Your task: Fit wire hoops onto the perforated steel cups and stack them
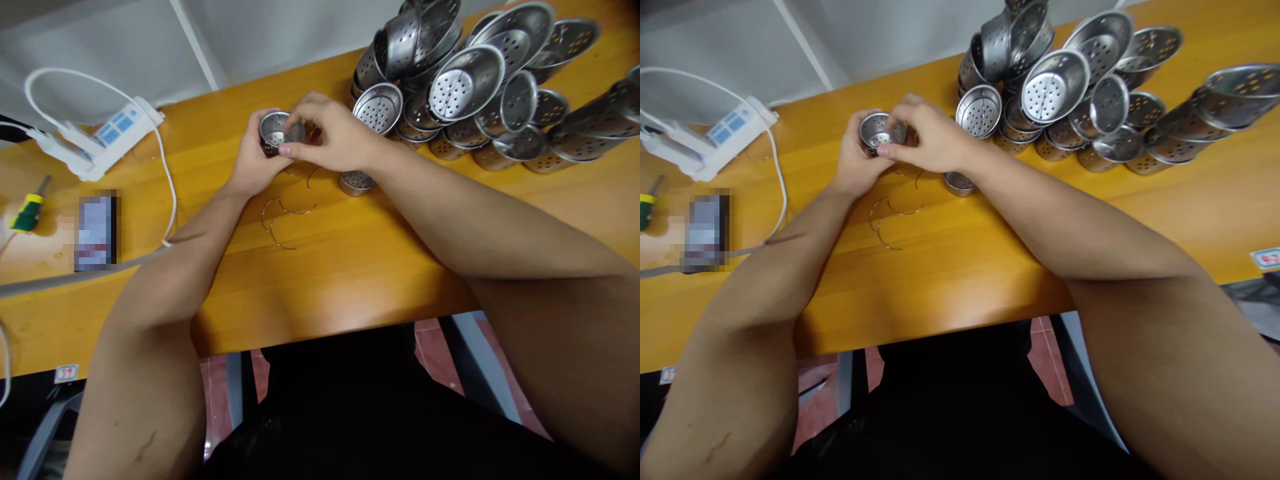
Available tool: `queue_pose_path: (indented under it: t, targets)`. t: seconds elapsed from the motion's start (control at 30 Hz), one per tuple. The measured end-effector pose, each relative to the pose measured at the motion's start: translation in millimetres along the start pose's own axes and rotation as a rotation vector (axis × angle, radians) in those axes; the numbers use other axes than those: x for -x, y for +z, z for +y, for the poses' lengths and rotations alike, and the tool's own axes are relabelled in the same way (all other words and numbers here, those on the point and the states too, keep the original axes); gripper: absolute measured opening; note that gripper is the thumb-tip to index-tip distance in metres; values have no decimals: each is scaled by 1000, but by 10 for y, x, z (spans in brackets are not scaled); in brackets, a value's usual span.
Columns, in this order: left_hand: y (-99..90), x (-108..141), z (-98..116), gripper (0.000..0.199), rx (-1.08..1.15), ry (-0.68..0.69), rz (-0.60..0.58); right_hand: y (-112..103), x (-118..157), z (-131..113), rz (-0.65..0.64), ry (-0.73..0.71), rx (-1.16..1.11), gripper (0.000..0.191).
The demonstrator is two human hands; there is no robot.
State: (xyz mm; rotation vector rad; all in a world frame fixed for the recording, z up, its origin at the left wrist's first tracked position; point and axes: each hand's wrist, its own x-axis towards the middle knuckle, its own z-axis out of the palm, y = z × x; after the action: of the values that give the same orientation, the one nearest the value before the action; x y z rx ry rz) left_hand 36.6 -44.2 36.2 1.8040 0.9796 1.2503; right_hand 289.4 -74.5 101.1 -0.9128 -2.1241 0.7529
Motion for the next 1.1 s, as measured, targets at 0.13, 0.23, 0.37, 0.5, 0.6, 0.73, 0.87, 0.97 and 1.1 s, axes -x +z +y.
queue_pose_path:
  t: [0.13, 0.23, 0.37, 0.5, 0.6, 0.73, 0.87, 0.97, 1.1]
  targets:
    - [-12, -15, -24, 70, -55, -22, -10, -56, 23, -143, 15, 65, 6, 60]
    - [-10, -35, -58, 70, -44, -28, -30, -75, 11, -186, -4, 58, 11, 67]
    - [16, -72, -126, 73, 105, -65, 6, -68, -31, -174, 7, 40, 44, 79]
    - [33, -81, -165, 71, 156, -109, 27, -51, -63, -144, 17, 28, 35, 89]
    - [30, -59, -160, 69, 147, -98, 0, -36, -81, -103, 40, 72, -72, 88]
    - [39, -34, -115, 68, 181, -42, -33, -14, -107, -5, 42, 71, -133, 92]
    - [48, 3, -15, 56, 280, -54, -41, -13, -137, 100, 6, 71, -147, 87]
    - [22, 43, 45, 50, 198, -90, -67, -70, -146, 122, -56, 17, -93, 60]
    - [-30, 77, 69, 52, 68, -94, -151, -239, -112, 45, -127, -24, -22, 22]
